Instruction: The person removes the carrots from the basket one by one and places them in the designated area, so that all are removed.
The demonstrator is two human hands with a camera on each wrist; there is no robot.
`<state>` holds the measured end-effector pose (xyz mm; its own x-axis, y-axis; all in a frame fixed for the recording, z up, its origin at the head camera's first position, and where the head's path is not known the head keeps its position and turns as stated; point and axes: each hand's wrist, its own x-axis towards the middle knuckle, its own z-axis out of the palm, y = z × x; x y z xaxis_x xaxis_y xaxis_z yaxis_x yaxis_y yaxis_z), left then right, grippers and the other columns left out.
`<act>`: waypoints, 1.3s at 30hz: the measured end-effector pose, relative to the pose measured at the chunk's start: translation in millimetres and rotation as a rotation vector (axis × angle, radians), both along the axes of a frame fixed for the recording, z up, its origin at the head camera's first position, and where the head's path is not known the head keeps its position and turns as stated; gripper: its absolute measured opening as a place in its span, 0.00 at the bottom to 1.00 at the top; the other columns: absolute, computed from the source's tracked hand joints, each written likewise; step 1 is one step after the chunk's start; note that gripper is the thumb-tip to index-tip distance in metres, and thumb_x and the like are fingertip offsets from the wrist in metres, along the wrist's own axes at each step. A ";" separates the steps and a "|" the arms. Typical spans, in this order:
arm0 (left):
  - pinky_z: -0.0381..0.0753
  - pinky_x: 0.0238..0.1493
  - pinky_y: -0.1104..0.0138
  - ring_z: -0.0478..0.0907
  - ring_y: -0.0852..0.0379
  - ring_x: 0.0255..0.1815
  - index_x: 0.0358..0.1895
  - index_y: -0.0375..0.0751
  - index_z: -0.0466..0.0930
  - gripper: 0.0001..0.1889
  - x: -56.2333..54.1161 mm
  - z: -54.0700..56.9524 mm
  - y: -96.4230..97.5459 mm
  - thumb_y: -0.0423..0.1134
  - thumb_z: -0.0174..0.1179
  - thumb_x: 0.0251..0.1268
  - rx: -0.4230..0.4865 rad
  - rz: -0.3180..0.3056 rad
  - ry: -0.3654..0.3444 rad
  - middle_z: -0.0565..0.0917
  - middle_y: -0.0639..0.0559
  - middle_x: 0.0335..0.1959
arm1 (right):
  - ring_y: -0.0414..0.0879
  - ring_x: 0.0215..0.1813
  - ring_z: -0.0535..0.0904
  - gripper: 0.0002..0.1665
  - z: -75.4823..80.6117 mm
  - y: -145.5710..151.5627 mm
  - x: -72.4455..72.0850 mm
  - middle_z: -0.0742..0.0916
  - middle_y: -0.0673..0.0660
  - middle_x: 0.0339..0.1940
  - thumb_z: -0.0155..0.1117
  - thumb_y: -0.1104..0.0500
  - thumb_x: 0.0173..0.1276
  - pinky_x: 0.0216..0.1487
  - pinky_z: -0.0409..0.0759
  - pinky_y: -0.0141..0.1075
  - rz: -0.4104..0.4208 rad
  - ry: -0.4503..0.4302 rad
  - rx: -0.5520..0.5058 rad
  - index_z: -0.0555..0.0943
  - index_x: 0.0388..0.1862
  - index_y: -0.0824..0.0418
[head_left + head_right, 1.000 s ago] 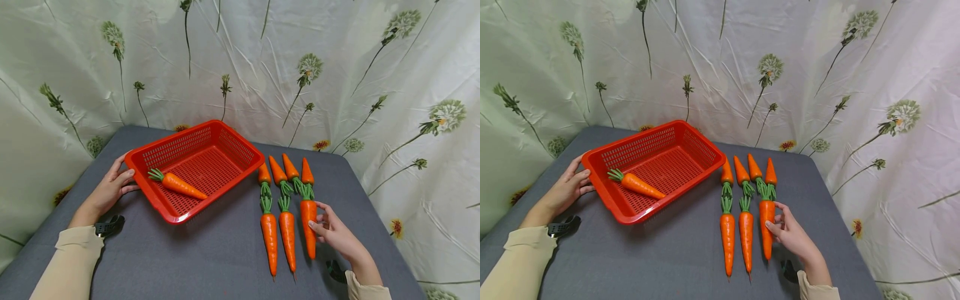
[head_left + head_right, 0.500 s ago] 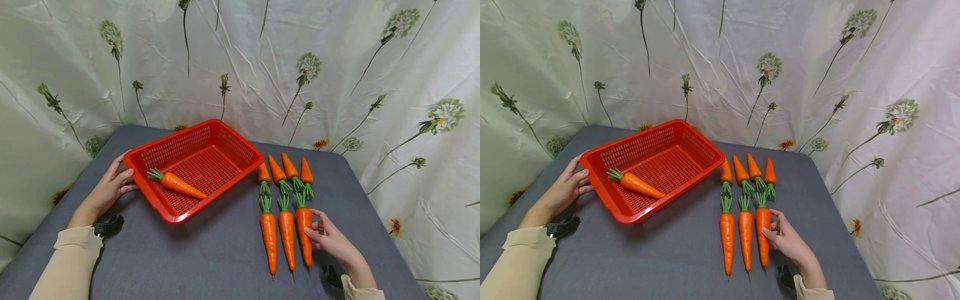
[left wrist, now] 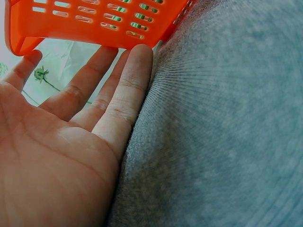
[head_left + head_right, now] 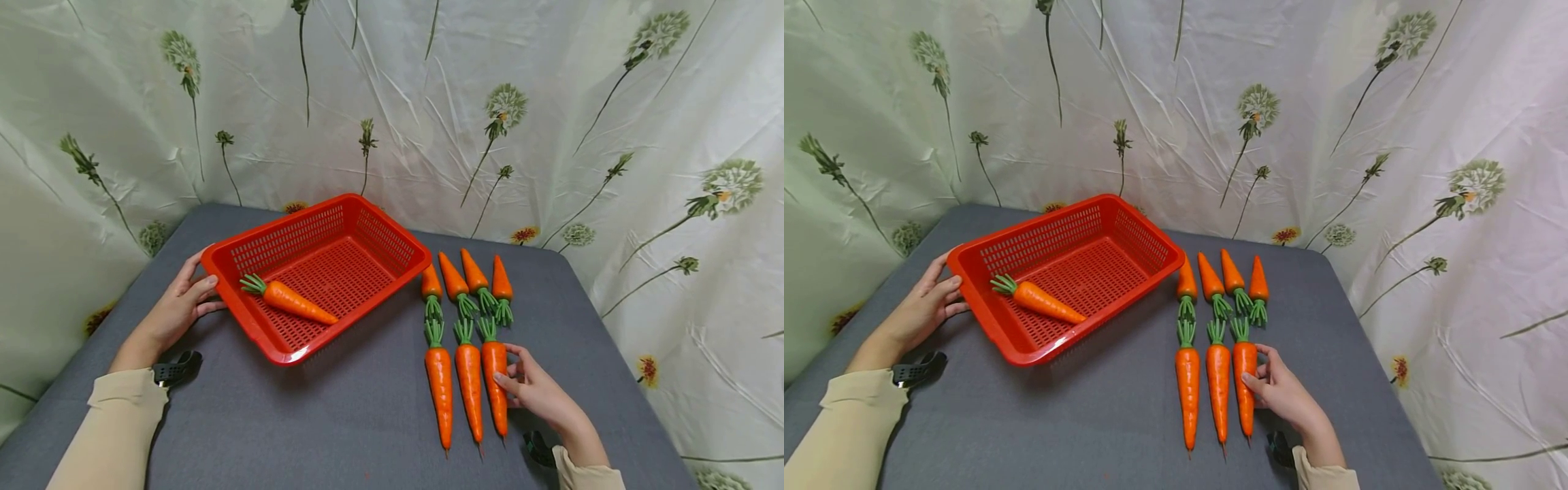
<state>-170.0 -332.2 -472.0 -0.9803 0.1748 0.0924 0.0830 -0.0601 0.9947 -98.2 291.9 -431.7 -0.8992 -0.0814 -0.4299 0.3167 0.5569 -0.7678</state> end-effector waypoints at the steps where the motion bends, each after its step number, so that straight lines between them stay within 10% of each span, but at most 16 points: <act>1: 0.89 0.50 0.73 0.84 0.75 0.57 0.89 0.64 0.43 0.35 -0.1 -0.1 -0.2 0.38 0.46 0.90 0.004 -0.002 0.001 0.64 0.58 0.76 | 0.49 0.47 0.80 0.42 0.5 -0.5 -0.1 0.75 0.62 0.49 0.59 0.59 0.85 0.47 0.90 0.46 0.001 0.000 0.005 0.49 0.84 0.68; 9: 0.89 0.49 0.72 0.86 0.72 0.54 0.88 0.63 0.45 0.34 -0.6 0.3 -0.4 0.36 0.46 0.90 0.034 -0.016 0.017 0.76 0.71 0.64 | 0.50 0.45 0.78 0.43 1.9 -2.0 -2.0 0.73 0.61 0.48 0.60 0.56 0.85 0.45 0.88 0.45 0.014 0.003 0.042 0.49 0.84 0.69; 39: 0.90 0.50 0.71 0.86 0.71 0.55 0.88 0.61 0.47 0.34 0.5 1.8 2.0 0.36 0.47 0.89 0.035 -0.023 0.034 0.78 0.68 0.63 | 0.49 0.43 0.81 0.47 6.5 -4.2 -5.3 0.79 0.62 0.47 0.66 0.55 0.81 0.46 0.88 0.43 0.049 0.019 0.072 0.51 0.84 0.72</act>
<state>-169.5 -330.2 -470.2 -0.9723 0.1930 0.1319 0.1148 -0.0972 0.9886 -103.6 287.8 -425.1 -0.9028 -0.0946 -0.4196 0.2740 0.6255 -0.7306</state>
